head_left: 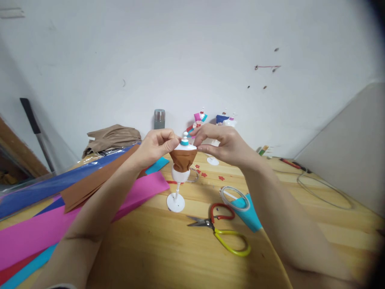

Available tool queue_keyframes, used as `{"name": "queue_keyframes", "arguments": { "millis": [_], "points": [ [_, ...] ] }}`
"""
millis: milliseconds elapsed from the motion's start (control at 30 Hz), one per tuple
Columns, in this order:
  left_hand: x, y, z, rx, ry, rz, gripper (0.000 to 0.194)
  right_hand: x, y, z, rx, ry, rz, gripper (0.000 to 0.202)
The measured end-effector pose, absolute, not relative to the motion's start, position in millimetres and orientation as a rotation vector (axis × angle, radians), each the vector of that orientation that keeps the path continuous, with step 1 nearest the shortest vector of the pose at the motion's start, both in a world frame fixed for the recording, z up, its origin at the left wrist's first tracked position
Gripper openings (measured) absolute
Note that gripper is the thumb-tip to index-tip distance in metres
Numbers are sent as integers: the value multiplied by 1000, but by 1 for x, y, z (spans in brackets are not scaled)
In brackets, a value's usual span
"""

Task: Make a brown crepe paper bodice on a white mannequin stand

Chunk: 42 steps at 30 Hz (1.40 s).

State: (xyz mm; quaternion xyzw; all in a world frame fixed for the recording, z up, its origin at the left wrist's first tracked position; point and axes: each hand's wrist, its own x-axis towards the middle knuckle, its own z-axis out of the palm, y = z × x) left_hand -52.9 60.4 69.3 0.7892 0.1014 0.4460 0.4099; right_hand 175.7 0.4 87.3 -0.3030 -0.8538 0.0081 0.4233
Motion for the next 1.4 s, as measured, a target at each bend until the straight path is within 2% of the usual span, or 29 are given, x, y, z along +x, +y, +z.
{"name": "queue_keyframes", "arguments": {
  "millis": [667,833,1067,1233,1400],
  "points": [
    [-54,62,69,2037,293,1143,60,179,1,83,-765,-2092,184,15],
    [-54,61,69,2038,299,1197,58,182,-4,74,-835,-1988,123,9],
    [-58,65,68,1964,188,1143,46,172,-20,64,-887,-1853,129,14],
    [-66,68,69,2083,296,1159,45,163,-30,54,-948,-1756,183,15],
    [-80,59,79,2265,288,1107,21,160,-36,47,-980,-1696,196,18]
  ]
}}
